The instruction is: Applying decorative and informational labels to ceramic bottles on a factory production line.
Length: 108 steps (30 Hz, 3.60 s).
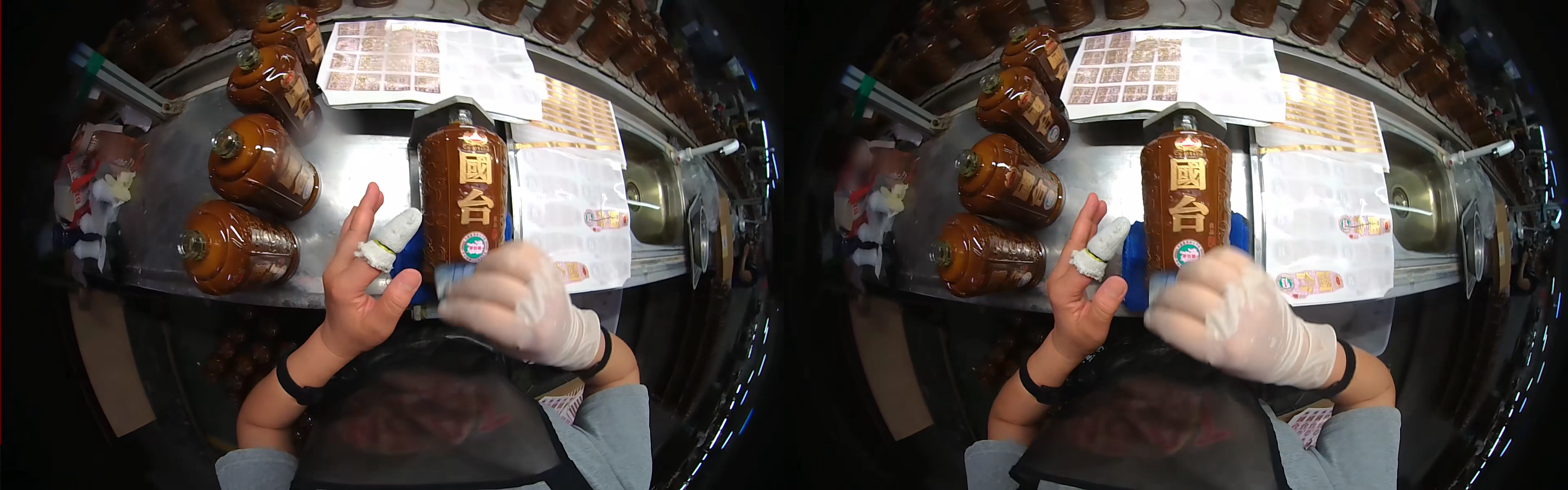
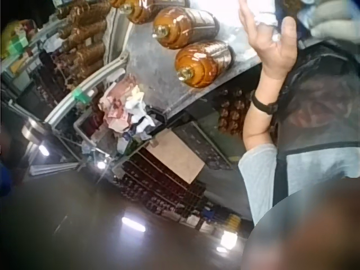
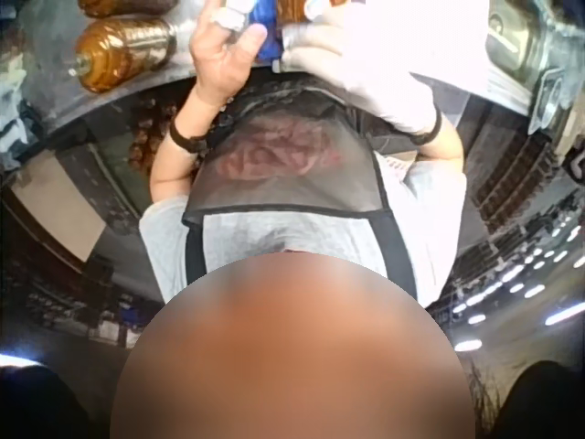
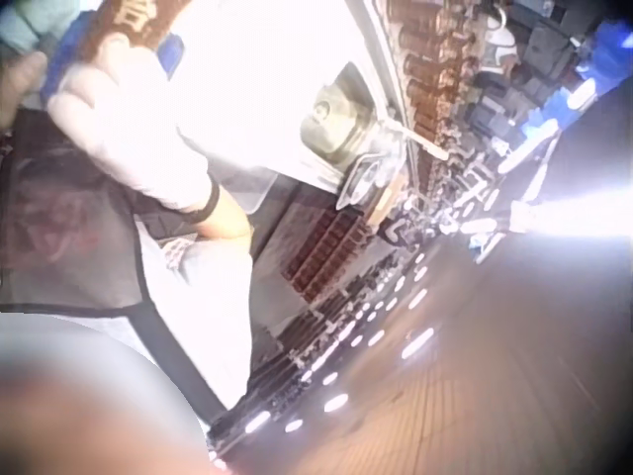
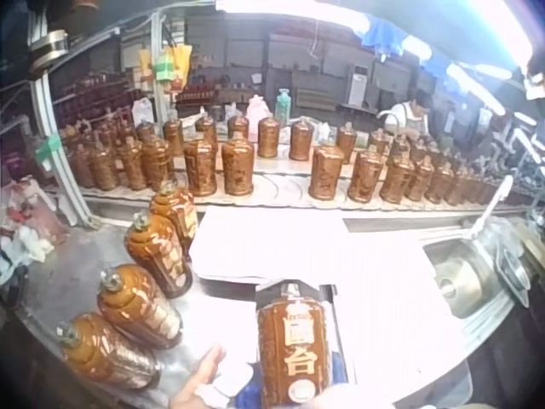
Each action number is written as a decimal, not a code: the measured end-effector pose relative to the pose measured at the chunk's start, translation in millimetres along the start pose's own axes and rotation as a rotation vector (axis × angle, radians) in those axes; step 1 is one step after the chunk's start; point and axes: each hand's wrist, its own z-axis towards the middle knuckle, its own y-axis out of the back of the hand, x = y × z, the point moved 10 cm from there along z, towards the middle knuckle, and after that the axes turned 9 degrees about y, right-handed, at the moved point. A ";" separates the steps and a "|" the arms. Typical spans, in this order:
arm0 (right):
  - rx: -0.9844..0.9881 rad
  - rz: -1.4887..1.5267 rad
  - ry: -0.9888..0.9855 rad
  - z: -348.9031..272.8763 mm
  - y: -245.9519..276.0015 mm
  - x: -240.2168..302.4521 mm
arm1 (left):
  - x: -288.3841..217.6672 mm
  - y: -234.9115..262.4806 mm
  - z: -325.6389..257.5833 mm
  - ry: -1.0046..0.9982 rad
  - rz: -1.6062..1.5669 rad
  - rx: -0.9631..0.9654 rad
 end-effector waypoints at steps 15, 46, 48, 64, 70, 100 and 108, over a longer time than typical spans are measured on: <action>-0.526 0.339 -0.651 -15.2 29.7 -140.2 | -11.9 -11.2 26.5 -0.029 0.098 0.047; -0.714 0.519 -0.901 -64.3 37.2 -170.1 | -25.2 -38.5 88.1 -0.193 0.459 0.110; -0.693 0.561 -0.923 -64.5 34.4 -163.1 | -22.3 -37.9 93.2 -0.192 0.438 0.093; -0.450 0.497 -0.794 -8.5 15.5 -191.9 | -0.6 -29.8 105.4 0.090 0.008 -0.014; -0.388 0.421 -0.883 -10.9 12.9 -211.1 | 5.8 -28.4 95.9 0.114 0.008 0.006; -0.716 0.522 -0.891 -55.7 10.4 -190.6 | -10.9 -23.2 84.7 -0.115 0.400 0.104; -0.790 0.605 -0.925 -62.6 9.4 -190.0 | -45.8 -44.9 94.8 -0.274 0.500 0.113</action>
